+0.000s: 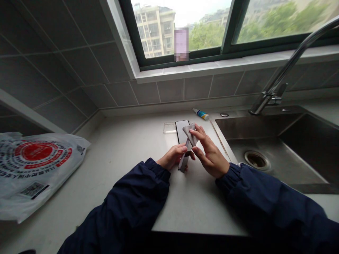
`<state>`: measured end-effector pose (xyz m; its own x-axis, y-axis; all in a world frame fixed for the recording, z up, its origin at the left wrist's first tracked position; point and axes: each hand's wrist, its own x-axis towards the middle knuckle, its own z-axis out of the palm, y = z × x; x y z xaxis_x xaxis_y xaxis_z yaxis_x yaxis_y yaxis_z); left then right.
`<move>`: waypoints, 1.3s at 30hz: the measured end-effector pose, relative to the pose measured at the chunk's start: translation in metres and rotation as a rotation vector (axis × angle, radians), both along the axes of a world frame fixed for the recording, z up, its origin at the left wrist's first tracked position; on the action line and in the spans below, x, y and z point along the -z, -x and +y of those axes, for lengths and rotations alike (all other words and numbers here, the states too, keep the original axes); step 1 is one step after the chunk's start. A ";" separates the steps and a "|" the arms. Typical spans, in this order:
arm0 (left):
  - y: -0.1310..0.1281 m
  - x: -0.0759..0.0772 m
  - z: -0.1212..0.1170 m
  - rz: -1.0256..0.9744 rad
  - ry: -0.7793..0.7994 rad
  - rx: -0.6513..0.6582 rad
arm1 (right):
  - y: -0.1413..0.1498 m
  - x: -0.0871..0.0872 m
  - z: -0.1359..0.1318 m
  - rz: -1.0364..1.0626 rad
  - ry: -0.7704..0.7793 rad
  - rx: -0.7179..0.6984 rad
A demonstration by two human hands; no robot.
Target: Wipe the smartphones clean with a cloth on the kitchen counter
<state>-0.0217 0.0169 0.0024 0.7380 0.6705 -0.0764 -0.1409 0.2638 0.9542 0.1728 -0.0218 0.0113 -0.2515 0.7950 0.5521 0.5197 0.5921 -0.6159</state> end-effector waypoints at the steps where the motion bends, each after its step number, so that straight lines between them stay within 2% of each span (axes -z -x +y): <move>1: 0.000 -0.001 0.000 -0.003 0.012 0.006 | 0.000 -0.001 0.000 0.019 0.006 0.000; 6: 0.004 -0.004 -0.002 0.020 0.068 0.060 | 0.001 -0.006 -0.001 0.089 0.043 0.006; 10: 0.006 -0.002 0.000 0.000 0.076 0.051 | 0.000 -0.007 0.000 0.128 0.091 0.035; 23: 0.008 0.002 0.002 0.012 0.079 0.079 | 0.000 -0.007 0.000 0.217 0.066 0.100; 29: 0.009 0.000 0.004 0.015 0.081 0.130 | 0.003 -0.015 0.001 0.295 0.250 0.075; 35: 0.008 0.002 0.010 -0.061 0.135 0.142 | 0.003 -0.011 0.006 0.349 0.313 0.061; 39: 0.007 0.003 0.010 -0.074 0.146 0.133 | 0.002 -0.008 0.007 0.330 0.232 0.099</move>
<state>-0.0287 0.0274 -0.0011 0.8265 0.5525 -0.1079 -0.1636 0.4190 0.8931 0.1707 -0.0144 0.0191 -0.0074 0.9193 0.3934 0.3197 0.3749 -0.8702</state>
